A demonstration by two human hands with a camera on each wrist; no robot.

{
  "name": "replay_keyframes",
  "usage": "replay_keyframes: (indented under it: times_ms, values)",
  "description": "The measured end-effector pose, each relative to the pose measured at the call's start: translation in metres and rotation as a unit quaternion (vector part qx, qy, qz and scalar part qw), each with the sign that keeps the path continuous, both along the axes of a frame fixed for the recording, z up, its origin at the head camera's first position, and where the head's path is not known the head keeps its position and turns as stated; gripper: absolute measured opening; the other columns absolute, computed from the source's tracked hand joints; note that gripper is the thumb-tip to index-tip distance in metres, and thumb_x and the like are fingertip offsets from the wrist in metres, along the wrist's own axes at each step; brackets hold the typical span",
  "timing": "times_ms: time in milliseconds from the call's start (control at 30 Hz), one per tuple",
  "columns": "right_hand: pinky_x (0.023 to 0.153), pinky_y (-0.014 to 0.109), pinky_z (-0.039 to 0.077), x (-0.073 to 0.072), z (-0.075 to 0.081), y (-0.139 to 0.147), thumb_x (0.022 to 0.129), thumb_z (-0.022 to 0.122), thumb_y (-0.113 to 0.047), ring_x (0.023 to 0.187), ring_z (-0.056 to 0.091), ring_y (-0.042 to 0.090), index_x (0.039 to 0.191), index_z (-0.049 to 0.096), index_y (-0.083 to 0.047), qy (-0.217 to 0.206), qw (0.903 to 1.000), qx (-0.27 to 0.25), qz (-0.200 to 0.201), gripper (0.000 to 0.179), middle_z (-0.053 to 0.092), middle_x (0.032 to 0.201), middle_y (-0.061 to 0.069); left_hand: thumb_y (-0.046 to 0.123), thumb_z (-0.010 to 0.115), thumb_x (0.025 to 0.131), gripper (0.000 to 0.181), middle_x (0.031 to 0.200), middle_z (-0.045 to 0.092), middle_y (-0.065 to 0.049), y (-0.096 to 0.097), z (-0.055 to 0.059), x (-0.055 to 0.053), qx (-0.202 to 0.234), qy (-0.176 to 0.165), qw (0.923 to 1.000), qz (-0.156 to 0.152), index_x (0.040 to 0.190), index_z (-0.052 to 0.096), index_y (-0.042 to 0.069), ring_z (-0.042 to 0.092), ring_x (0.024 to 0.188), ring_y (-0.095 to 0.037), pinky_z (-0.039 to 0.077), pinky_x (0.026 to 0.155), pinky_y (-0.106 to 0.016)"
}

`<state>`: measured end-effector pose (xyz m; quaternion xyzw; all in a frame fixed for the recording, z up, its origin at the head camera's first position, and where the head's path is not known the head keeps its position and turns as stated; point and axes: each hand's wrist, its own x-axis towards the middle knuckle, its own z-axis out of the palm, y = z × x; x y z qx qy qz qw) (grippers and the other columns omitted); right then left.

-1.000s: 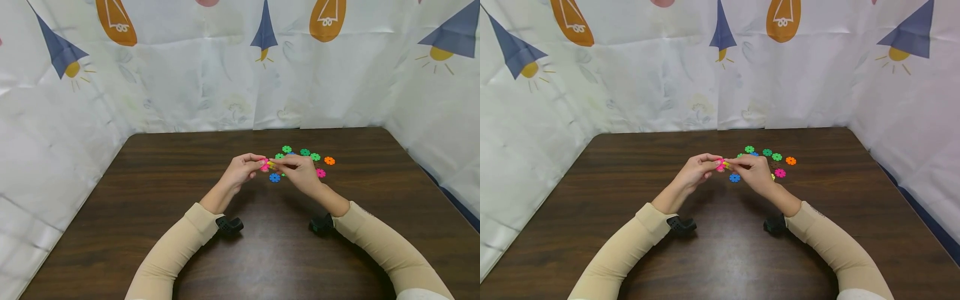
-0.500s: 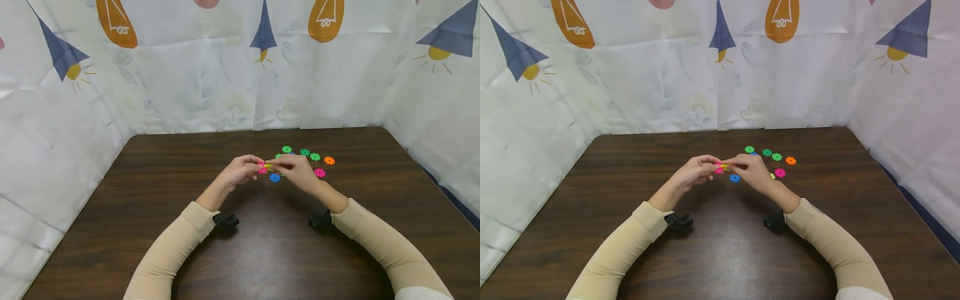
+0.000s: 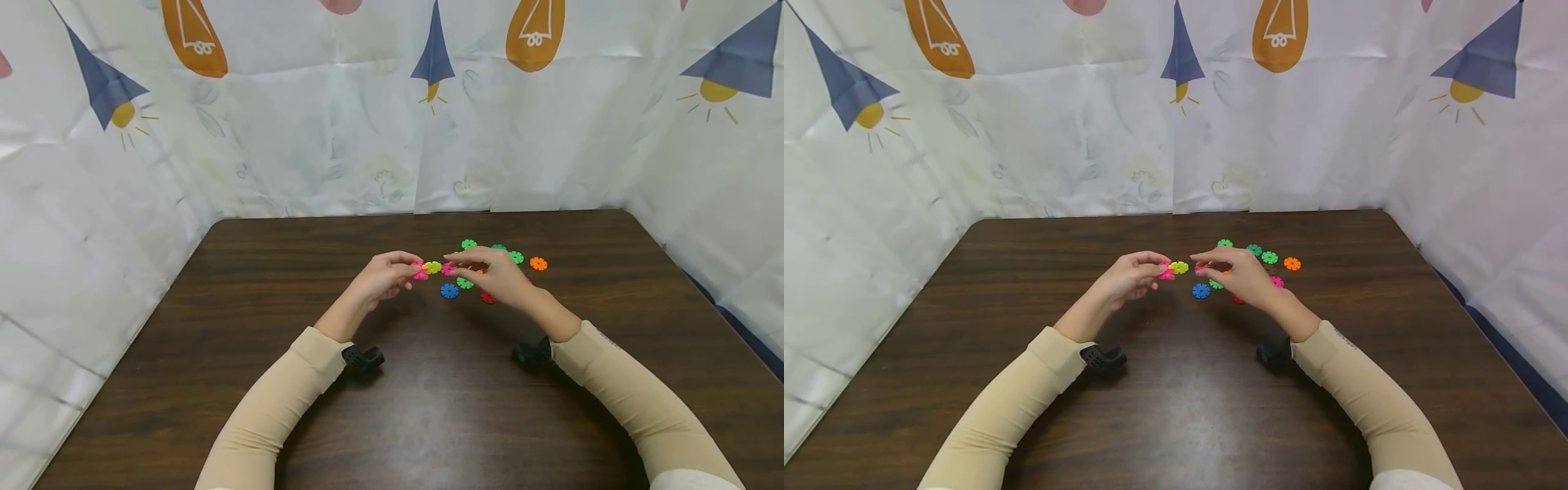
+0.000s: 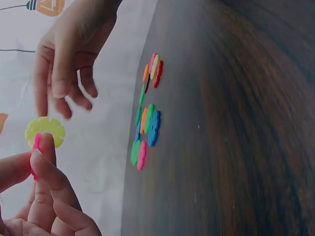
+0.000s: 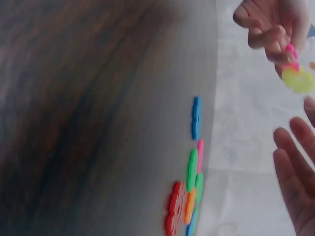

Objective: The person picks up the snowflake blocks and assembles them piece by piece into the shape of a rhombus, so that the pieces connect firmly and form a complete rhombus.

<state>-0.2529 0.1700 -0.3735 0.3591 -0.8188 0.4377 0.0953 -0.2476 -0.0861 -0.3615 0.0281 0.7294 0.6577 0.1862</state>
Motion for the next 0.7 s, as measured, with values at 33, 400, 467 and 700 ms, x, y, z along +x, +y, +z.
replay_keyframes:
  times_ms: [33,400,467,700]
  values:
    - [0.078,0.031,0.058,0.000,0.001,0.002,0.089,0.077,0.004,0.089,0.072,0.023,0.122,0.073,0.001,-0.010,0.9999,0.012,-0.006,0.033,0.075,0.108,0.013,0.018,0.069,0.099,0.024,0.095,0.077,-0.005,-0.001,0.000,0.000,0.001,0.000,1.0000,0.003,0.121,0.069,0.007,0.060,0.067,-0.013,0.037,0.053,-0.020]
    - [0.060,0.027,0.044,-0.013,0.000,0.015,0.092,0.078,-0.007,0.068,0.053,0.021,0.120,0.074,0.000,-0.118,0.9860,0.113,-0.033,0.030,0.073,0.094,0.003,0.016,0.067,0.100,0.022,0.093,0.077,0.000,-0.005,-0.002,-0.002,0.006,0.005,0.9998,0.019,0.121,0.067,0.008,0.059,0.063,-0.008,0.037,0.053,-0.019]
    - [0.060,0.027,0.044,-0.017,-0.001,0.017,0.093,0.076,-0.008,0.069,0.054,0.021,0.121,0.073,0.000,-0.138,0.9818,0.127,-0.029,0.030,0.073,0.094,0.002,0.017,0.067,0.100,0.023,0.094,0.077,0.000,-0.006,-0.002,-0.002,0.006,0.002,0.9997,0.022,0.121,0.067,0.008,0.059,0.063,-0.008,0.037,0.053,-0.018]
    - [0.064,0.032,0.046,-0.027,-0.005,0.021,0.094,0.075,-0.008,0.070,0.051,0.019,0.116,0.075,-0.003,-0.169,0.9681,0.183,-0.029,0.023,0.073,0.105,0.007,0.018,0.067,0.101,0.025,0.094,0.077,0.000,-0.007,-0.004,-0.003,0.002,-0.002,0.9997,0.025,0.124,0.066,0.008,0.060,0.065,-0.010,0.038,0.054,-0.019]
